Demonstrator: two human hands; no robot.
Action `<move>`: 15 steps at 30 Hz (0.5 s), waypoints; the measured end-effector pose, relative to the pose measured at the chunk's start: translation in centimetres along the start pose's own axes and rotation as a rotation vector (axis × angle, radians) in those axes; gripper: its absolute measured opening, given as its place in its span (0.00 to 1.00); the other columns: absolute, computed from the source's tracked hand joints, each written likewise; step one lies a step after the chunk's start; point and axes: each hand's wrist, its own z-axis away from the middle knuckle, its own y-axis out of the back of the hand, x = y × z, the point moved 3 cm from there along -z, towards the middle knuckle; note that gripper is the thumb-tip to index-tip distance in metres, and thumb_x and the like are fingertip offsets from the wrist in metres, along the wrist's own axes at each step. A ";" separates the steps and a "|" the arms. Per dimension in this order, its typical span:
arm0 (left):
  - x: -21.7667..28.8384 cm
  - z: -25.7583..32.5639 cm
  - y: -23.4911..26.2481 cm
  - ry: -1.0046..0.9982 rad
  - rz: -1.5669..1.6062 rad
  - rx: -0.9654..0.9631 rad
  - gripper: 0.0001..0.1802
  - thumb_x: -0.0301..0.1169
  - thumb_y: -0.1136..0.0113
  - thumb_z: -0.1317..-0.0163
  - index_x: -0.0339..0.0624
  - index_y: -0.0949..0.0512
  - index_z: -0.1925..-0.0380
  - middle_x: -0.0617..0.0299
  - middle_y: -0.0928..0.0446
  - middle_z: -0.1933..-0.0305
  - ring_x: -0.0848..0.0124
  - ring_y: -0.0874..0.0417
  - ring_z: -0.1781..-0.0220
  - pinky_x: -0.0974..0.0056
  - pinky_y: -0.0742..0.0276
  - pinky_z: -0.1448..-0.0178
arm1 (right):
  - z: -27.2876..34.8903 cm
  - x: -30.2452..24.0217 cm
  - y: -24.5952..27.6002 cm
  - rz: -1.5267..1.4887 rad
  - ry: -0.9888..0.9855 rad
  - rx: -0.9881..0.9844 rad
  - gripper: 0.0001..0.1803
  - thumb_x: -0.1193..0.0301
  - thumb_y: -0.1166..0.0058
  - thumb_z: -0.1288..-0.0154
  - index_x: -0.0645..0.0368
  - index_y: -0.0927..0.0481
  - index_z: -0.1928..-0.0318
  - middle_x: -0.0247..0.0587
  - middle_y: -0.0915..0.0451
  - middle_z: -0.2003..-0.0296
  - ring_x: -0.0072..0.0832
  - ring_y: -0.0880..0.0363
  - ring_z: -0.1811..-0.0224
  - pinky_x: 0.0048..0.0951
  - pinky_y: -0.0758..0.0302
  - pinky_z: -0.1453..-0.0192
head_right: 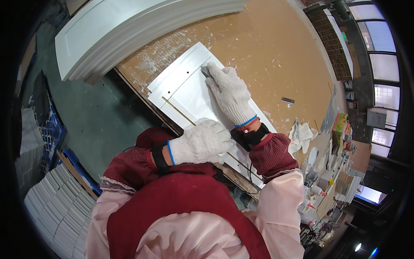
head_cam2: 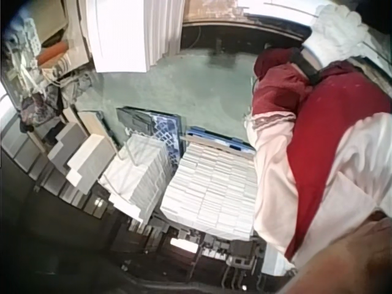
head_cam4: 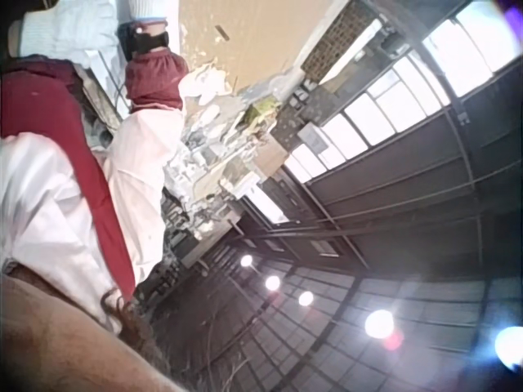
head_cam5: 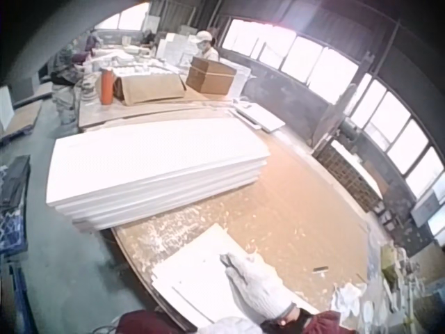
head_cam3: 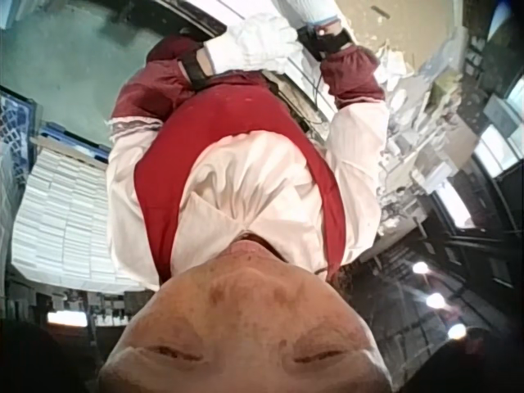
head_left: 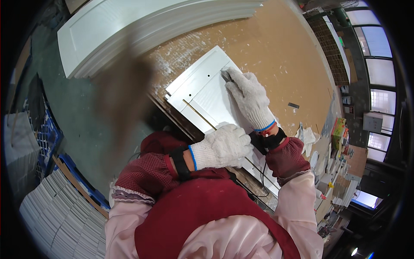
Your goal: Cleaning and wiping down white wooden furniture panels on a workbench using a cleaning block and a cloth.
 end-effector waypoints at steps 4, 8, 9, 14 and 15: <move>-0.2 0.1 -0.2 0.000 0.008 0.015 0.28 0.48 0.33 0.58 0.48 0.21 0.57 0.64 0.25 0.60 0.65 0.24 0.54 0.59 0.28 0.49 | -0.1 0.0 -0.2 -0.003 0.012 -0.036 0.15 0.62 0.50 0.33 0.41 0.27 0.46 0.48 0.25 0.59 0.47 0.21 0.60 0.43 0.25 0.58; -0.2 0.3 -0.1 -0.004 0.011 0.035 0.28 0.48 0.33 0.59 0.48 0.21 0.57 0.64 0.25 0.60 0.65 0.24 0.54 0.59 0.28 0.49 | -0.2 0.0 -0.3 -0.037 -0.037 -0.013 0.16 0.62 0.50 0.32 0.40 0.27 0.45 0.48 0.25 0.59 0.46 0.21 0.60 0.42 0.25 0.58; -0.2 0.2 0.1 0.004 0.016 0.001 0.28 0.48 0.33 0.58 0.48 0.21 0.57 0.64 0.24 0.59 0.65 0.24 0.54 0.59 0.28 0.49 | -0.1 0.0 -0.4 -0.038 -0.035 -0.013 0.16 0.62 0.50 0.32 0.40 0.27 0.45 0.48 0.25 0.59 0.46 0.21 0.60 0.42 0.25 0.58; 0.2 0.1 0.2 0.008 -0.013 -0.114 0.28 0.48 0.32 0.58 0.48 0.21 0.56 0.63 0.24 0.58 0.65 0.24 0.53 0.59 0.28 0.48 | 0.4 -0.9 0.5 -0.214 0.078 -0.083 0.15 0.62 0.48 0.34 0.46 0.23 0.48 0.47 0.24 0.63 0.43 0.22 0.61 0.38 0.25 0.57; 0.2 0.1 0.0 0.004 0.001 -0.100 0.29 0.48 0.33 0.57 0.47 0.22 0.55 0.62 0.24 0.58 0.64 0.24 0.52 0.58 0.28 0.47 | 0.8 -1.3 1.4 -0.209 0.070 -0.072 0.15 0.62 0.48 0.34 0.46 0.23 0.48 0.47 0.24 0.63 0.43 0.22 0.61 0.38 0.25 0.57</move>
